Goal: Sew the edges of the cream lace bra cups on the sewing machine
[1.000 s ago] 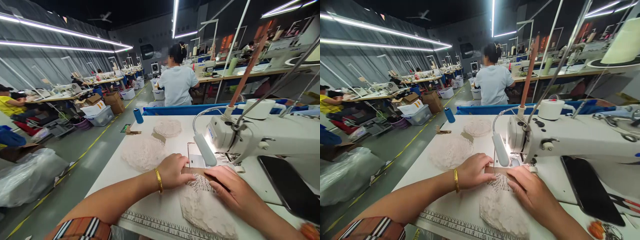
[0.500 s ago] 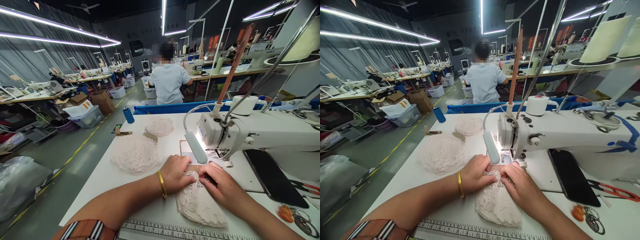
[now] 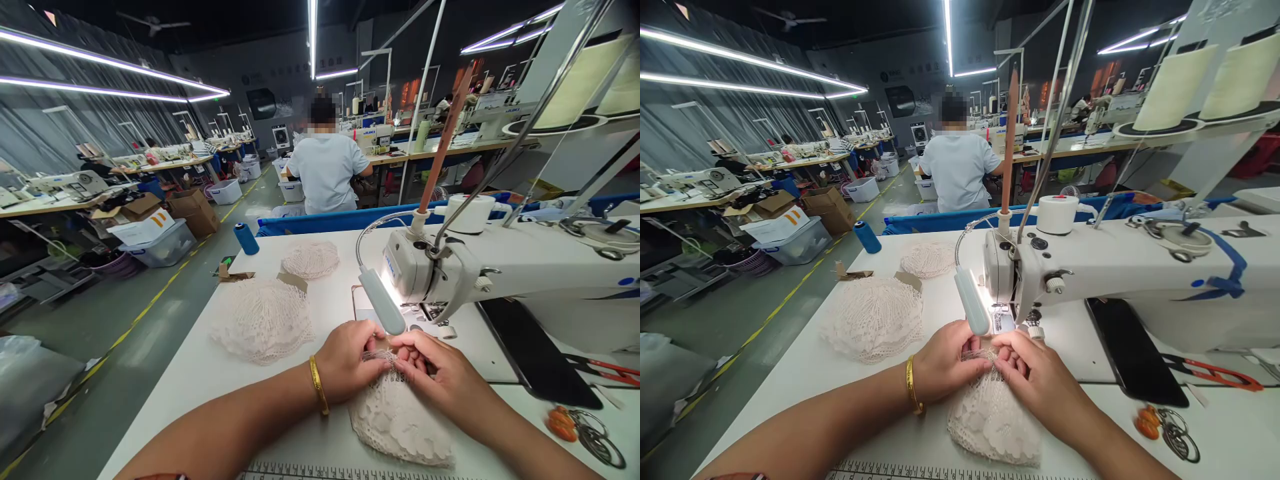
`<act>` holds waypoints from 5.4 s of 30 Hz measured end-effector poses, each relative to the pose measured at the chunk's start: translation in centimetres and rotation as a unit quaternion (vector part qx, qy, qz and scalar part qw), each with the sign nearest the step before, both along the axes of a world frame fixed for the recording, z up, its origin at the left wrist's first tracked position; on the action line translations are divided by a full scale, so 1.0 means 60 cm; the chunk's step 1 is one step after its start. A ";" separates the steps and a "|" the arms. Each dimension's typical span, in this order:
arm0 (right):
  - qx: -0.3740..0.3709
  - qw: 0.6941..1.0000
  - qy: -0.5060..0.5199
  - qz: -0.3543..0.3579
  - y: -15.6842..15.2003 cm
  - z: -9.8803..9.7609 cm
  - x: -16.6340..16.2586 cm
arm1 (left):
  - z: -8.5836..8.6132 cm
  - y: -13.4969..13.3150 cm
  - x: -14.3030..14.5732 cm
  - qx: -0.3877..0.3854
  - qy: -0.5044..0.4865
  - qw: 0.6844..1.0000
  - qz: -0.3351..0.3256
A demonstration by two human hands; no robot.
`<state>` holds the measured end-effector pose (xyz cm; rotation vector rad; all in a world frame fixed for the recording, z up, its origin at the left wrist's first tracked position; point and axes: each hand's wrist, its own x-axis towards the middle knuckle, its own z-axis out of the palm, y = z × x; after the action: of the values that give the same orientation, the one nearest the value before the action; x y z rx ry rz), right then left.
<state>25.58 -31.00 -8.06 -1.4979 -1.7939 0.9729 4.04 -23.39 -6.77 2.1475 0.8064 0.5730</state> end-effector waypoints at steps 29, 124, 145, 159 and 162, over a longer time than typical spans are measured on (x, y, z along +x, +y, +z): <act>0.122 0.992 -0.019 0.005 -0.022 0.025 -0.004 | 0.023 -0.024 0.006 -0.030 -0.088 0.996 -0.007; 0.112 0.989 -0.069 -0.075 0.008 0.005 0.028 | -0.020 0.048 0.053 0.086 -0.092 0.989 -0.081; 0.227 0.922 -0.261 0.173 -0.015 0.020 0.032 | -0.029 -0.008 0.004 0.300 0.058 0.944 -0.128; 0.234 0.929 -0.260 0.123 0.003 0.005 0.036 | -0.025 0.003 0.016 0.307 0.064 0.943 -0.107; 0.250 0.929 -0.248 0.110 0.010 0.003 0.038 | -0.028 0.012 0.020 0.308 0.074 0.943 -0.103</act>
<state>27.85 -30.41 -7.91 -1.2932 -2.3790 0.1791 5.22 -22.70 -8.44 2.8371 0.5038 0.6141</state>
